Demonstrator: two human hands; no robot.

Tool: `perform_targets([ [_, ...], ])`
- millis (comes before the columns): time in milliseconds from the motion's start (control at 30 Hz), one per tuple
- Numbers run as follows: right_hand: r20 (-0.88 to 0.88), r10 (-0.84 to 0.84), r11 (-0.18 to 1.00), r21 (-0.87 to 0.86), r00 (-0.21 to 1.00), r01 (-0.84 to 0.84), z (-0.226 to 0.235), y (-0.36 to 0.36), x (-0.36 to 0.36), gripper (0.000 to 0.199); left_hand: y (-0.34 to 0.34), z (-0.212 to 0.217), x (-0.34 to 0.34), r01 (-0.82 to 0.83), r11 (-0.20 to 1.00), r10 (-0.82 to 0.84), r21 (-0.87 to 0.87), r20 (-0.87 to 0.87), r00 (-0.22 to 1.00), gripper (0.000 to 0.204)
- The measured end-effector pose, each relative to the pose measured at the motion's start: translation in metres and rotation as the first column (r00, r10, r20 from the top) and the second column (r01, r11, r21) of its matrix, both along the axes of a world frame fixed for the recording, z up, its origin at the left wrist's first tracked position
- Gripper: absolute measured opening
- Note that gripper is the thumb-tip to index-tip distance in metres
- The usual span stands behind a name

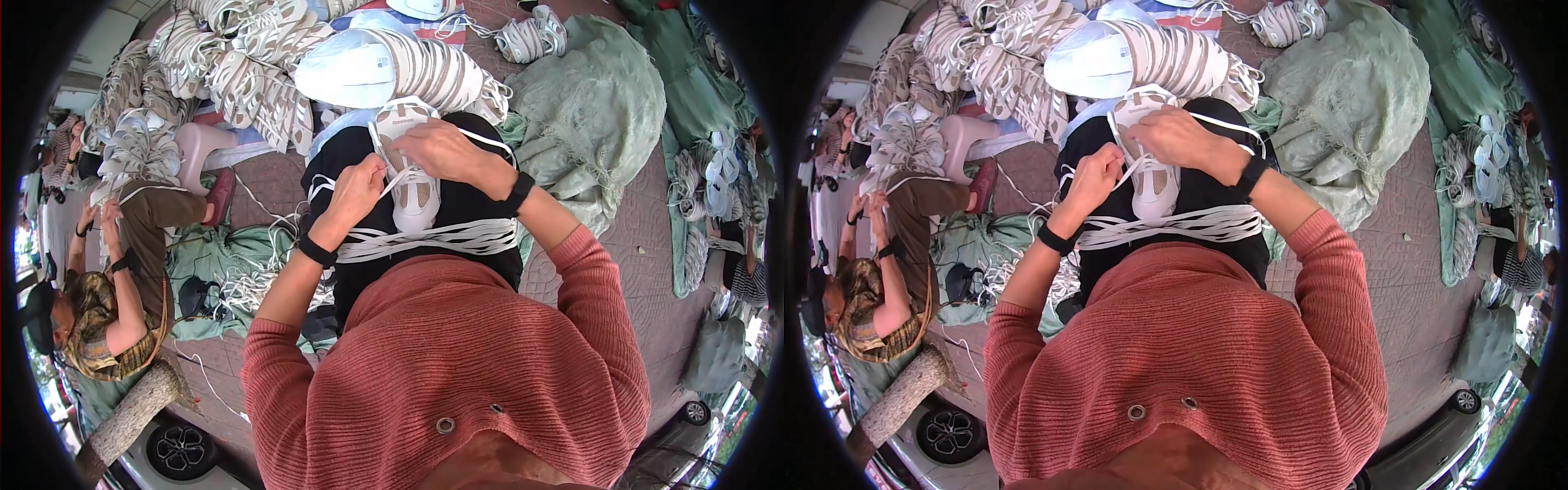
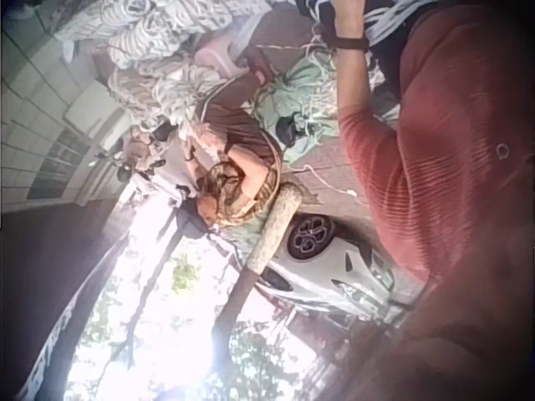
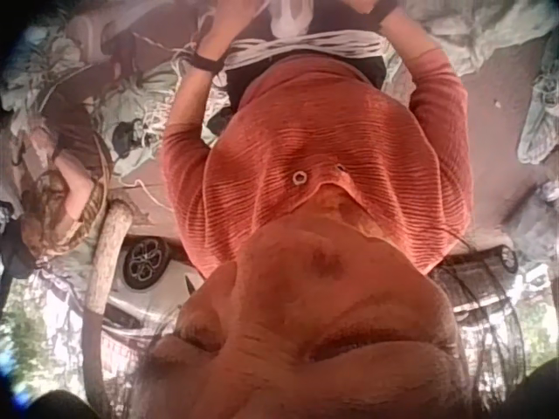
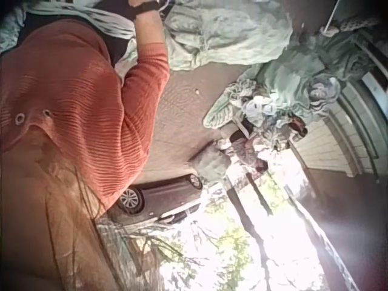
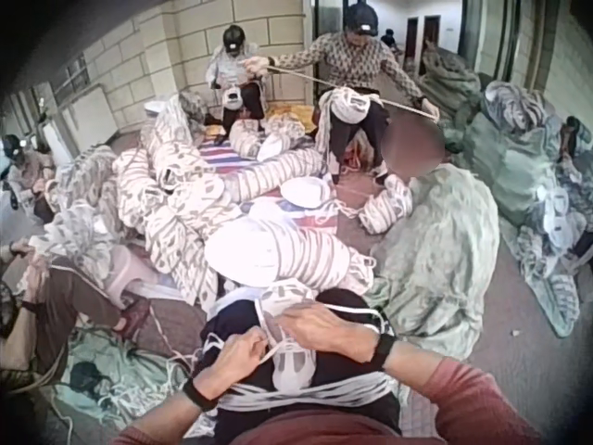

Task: The person sits on the ground surrounded by piles of shoes and materials, threading long white shoelaces through the eyelets of a white sneaker. They pull the laces tight and arrange them across the shoe's upper, repeating the process for multiple shoes in a batch.

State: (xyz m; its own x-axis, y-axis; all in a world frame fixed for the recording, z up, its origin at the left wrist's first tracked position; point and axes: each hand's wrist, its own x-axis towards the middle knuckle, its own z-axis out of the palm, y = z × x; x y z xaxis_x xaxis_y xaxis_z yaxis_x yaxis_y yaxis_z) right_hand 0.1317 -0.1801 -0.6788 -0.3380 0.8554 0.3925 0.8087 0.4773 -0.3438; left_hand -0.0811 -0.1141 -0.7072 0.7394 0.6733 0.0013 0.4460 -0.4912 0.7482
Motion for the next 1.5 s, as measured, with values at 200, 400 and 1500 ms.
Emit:
perform_targets([
  [200, 0.032, 0.114, 0.993, -0.046, 0.993, -0.112, -0.01, 0.008, -0.009, 0.014, -0.007, 0.015, -0.001, 0.007, 0.982, 0.025, 0.19, -0.163, 0.986, 0.006],
  [400, -0.093, 0.062, 0.979, -0.187, 0.994, -0.079, -0.01, 0.008, -0.01, 0.011, -0.007, 0.005, -0.003, -0.028, 0.992, 0.044, 0.127, -0.118, 0.992, 0.007],
  [1500, -0.223, 0.018, 0.956, -0.281, 0.975, -0.082, -0.058, 0.03, -0.014, 0.01, 0.004, -0.008, 0.009, -0.085, 0.985, 0.104, 0.149, -0.122, 0.987, 0.016],
])
